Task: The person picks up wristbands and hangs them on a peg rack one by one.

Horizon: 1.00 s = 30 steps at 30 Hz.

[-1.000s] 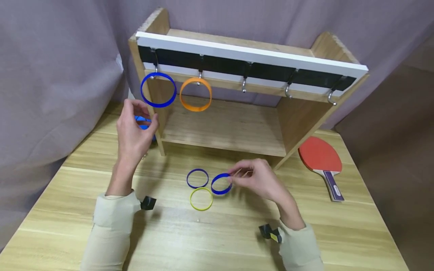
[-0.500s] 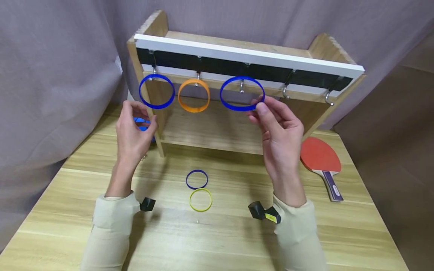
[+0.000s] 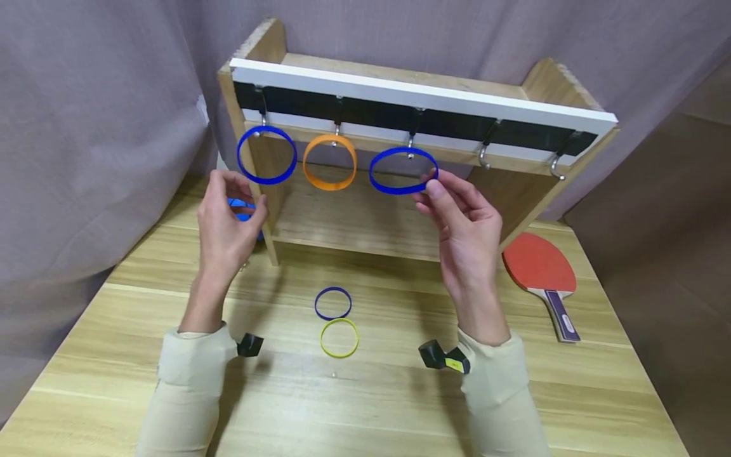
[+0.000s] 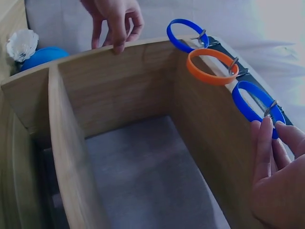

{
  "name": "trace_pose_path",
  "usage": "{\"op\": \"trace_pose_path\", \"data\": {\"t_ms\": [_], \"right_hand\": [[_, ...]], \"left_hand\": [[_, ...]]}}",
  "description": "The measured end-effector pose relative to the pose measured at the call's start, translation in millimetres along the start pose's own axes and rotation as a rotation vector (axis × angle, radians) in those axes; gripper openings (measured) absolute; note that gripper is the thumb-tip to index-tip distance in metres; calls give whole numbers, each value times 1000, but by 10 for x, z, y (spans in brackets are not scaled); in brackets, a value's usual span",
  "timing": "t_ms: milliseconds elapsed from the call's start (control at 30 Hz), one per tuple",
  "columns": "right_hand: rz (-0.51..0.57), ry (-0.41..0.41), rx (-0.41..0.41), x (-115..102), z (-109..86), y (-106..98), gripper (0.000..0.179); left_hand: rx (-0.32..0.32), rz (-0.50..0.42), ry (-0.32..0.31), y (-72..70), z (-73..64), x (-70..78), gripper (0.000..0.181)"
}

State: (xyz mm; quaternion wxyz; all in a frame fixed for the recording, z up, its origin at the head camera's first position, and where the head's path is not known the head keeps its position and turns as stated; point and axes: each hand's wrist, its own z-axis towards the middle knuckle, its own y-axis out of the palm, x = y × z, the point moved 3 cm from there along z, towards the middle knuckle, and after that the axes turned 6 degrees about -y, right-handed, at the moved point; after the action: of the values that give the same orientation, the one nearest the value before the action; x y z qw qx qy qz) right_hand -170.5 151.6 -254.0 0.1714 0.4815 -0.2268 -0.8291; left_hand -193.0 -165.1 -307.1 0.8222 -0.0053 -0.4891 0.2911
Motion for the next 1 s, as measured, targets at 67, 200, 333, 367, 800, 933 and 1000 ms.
{"op": "trace_pose_path", "data": {"t_ms": [67,200,333,367,800,933,1000], "right_hand": [[1,3,-4,11,1,-21,34],[-10,5,-19,24,6,-52,35],[-37,7,-30,17,2,-59,35],[-45,6,-33,14,2,-59,35],[-466,-20,-137,-10,-116,-204,32],[-717,34,-271,37,-250,-238,30],[-891,91,-398,97,-342,-226,27]], "left_hand": [[-3,1,2,3,1,3,30],[-7,-5,3,8,1,4,30],[-1,-10,3,7,-2,-1,29],[1,-12,2,6,-2,-4,29],[-5,-2,4,3,-11,-10,31],[-2,-2,7,-1,-5,-4,31],[2,-2,7,-7,-2,-3,31]]}}
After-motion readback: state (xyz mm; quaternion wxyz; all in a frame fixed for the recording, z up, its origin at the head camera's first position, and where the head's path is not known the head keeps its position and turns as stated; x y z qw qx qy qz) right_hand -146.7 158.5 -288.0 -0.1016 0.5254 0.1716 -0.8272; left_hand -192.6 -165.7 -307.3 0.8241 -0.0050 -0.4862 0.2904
